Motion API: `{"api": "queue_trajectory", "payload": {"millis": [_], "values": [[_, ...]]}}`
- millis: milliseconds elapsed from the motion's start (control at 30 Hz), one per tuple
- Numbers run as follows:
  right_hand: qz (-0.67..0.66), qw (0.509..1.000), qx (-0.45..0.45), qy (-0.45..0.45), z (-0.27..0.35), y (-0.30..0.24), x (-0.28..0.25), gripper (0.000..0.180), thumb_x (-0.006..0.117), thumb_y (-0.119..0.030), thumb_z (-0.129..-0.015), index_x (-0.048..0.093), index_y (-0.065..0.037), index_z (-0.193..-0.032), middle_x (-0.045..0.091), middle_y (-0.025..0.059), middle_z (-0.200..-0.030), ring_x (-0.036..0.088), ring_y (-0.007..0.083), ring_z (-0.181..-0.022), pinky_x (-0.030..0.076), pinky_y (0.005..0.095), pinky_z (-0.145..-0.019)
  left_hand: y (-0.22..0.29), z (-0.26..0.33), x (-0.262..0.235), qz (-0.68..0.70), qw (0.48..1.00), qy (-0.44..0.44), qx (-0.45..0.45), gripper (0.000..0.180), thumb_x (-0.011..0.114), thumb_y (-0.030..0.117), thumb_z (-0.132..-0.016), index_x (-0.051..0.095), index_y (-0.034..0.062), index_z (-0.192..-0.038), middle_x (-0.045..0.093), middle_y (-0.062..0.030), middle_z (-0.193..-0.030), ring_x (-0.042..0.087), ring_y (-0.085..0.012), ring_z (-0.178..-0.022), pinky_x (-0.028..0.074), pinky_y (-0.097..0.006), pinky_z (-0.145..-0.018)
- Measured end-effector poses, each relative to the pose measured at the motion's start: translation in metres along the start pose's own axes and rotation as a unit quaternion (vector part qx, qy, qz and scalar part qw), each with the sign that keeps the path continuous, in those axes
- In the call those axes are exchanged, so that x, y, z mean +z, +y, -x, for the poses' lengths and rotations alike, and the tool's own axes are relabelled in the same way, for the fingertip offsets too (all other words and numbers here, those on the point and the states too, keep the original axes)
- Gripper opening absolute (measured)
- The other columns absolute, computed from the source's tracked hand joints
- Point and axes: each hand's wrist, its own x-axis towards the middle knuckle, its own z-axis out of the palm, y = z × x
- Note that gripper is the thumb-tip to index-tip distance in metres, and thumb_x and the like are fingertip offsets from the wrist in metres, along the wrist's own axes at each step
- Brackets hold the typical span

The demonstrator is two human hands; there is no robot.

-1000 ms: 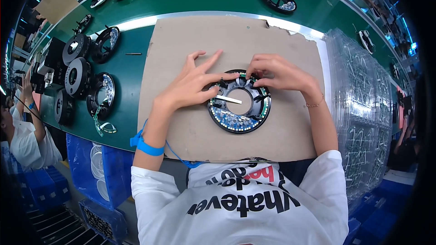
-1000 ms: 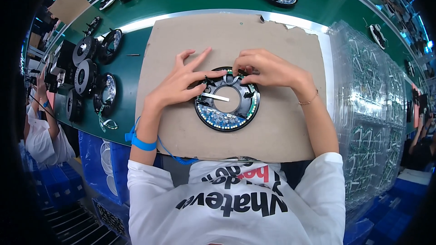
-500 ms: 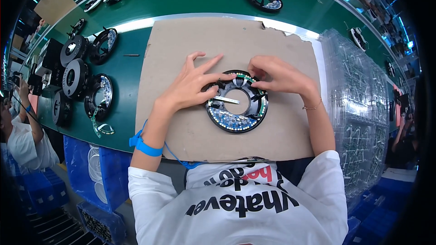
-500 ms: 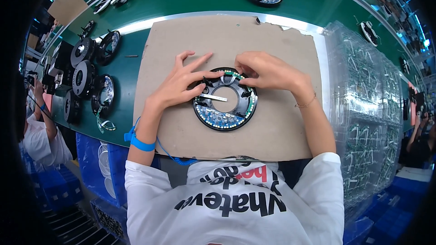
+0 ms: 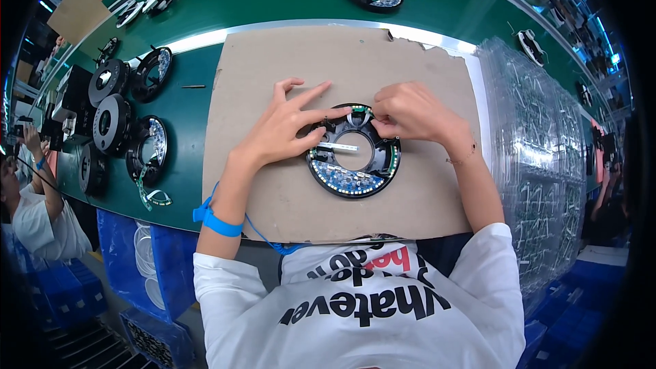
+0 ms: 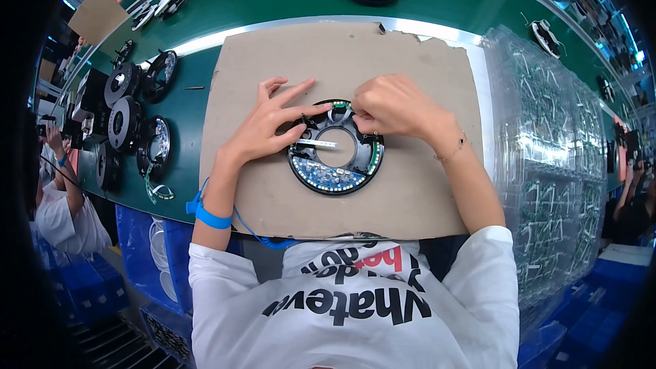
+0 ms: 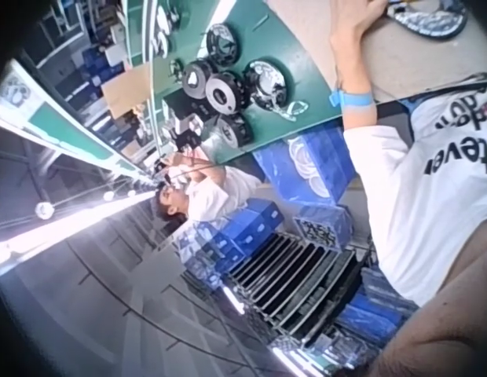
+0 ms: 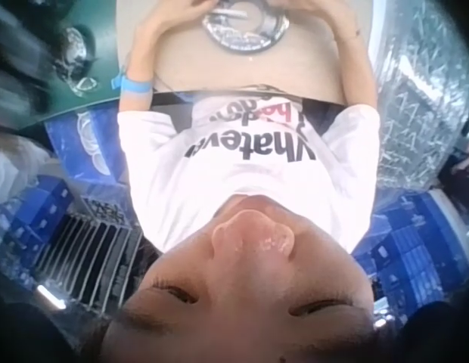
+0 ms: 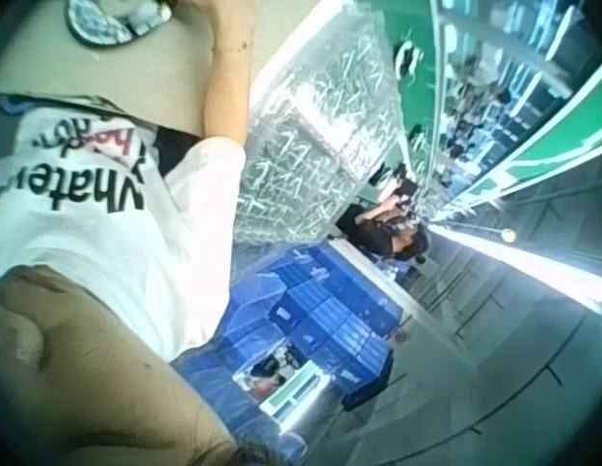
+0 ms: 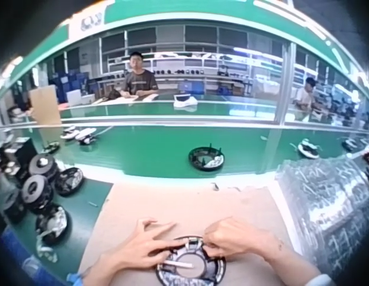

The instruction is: The person assembles LED light components by hand, inserting a circular circuit board into a black plastic ring fixture.

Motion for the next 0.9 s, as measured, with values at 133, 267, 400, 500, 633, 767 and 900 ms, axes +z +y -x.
{"api": "queue_trajectory", "payload": {"millis": [133, 267, 400, 500, 633, 767, 900], "values": [[-0.001, 1.0, -0.013, -0.018, -0.002, -0.001, -0.004, 0.018, 0.06, -0.012, -0.063, 0.051, -0.001, -0.053, 0.053, 0.011, -0.06, 0.054, 0.029, -0.06, 0.042, 0.0395, -0.052, -0.002, 0.001, 0.0, -0.011, 1.0, 0.002, 0.007, 0.04, 0.057, 0.024, -0.074, 0.062, 0.0317, -0.112, 0.043, -0.0112, -0.134, 0.032, -0.0414, -0.112, 0.03, -0.045, -0.1], [-0.008, 0.999, -0.013, -0.048, -0.003, -0.001, -0.006, 0.016, 0.061, -0.013, -0.066, 0.052, -0.003, -0.058, 0.054, 0.0094, -0.06, 0.055, 0.0281, -0.063, 0.042, 0.0393, -0.053, -0.001, 0.001, -0.001, -0.002, 1.0, -0.007, -0.002, 0.04, 0.057, 0.022, -0.073, 0.062, 0.0289, -0.112, 0.041, -0.0084, -0.136, 0.03, -0.0403, -0.114, 0.027, -0.046, -0.101], [-0.019, 0.997, 0.004, -0.073, -0.003, -0.002, -0.01, 0.018, 0.066, -0.016, -0.067, 0.052, -0.005, -0.066, 0.055, 0.0082, -0.065, 0.056, 0.0275, -0.069, 0.043, 0.0388, -0.057, 0.001, 0.0, -0.001, -0.004, 1.0, -0.01, -0.004, 0.039, 0.057, 0.02, -0.072, 0.064, 0.0254, -0.11, 0.039, -0.0057, -0.138, 0.028, -0.0393, -0.116, 0.024, -0.047, -0.103], [-0.081, 0.996, 0.0, -0.031, -0.002, 0.002, -0.008, 0.024, 0.07, -0.019, -0.068, 0.05, -0.006, -0.071, 0.056, 0.0072, -0.072, 0.056, 0.0272, -0.073, 0.042, 0.0383, -0.06, 0.0, 0.0, 0.0, -0.002, 1.0, -0.01, -0.005, 0.039, 0.057, 0.02, -0.071, 0.064, 0.0252, -0.11, 0.039, -0.0056, -0.138, 0.028, -0.0394, -0.116, 0.025, -0.047, -0.102], [-0.095, 0.992, 0.023, -0.073, -0.005, 0.007, -0.007, 0.028, 0.071, -0.022, -0.068, 0.049, -0.006, -0.071, 0.055, 0.0068, -0.075, 0.054, 0.0272, -0.073, 0.041, 0.0374, -0.062, 0.0, -0.001, 0.001, 0.0, 1.0, -0.009, -0.003, 0.039, 0.057, 0.02, -0.071, 0.064, 0.025, -0.11, 0.039, -0.0053, -0.138, 0.028, -0.0394, -0.116, 0.025, -0.048, -0.102], [-0.114, 0.99, -0.026, -0.084, -0.012, 0.012, -0.01, 0.031, 0.072, -0.026, -0.067, 0.049, -0.005, -0.068, 0.054, 0.0073, -0.071, 0.053, 0.0269, -0.071, 0.041, 0.0372, -0.062, -0.001, -0.003, 0.004, -0.023, 1.0, 0.013, 0.015, 0.037, 0.058, 0.021, -0.072, 0.063, 0.0296, -0.107, 0.044, -0.0085, -0.132, 0.033, -0.0405, -0.113, 0.032, -0.045, -0.098], [-0.161, 0.975, -0.093, -0.121, -0.033, 0.034, -0.022, 0.03, 0.072, -0.027, -0.068, 0.052, -0.005, -0.069, 0.053, 0.0074, -0.07, 0.053, 0.0258, -0.072, 0.04, 0.0376, -0.062, -0.002, -0.003, 0.004, -0.037, 0.999, 0.013, 0.02, 0.036, 0.058, 0.021, -0.072, 0.063, 0.0296, -0.106, 0.044, -0.0084, -0.133, 0.033, -0.0412, -0.112, 0.033, -0.044, -0.097]]}}
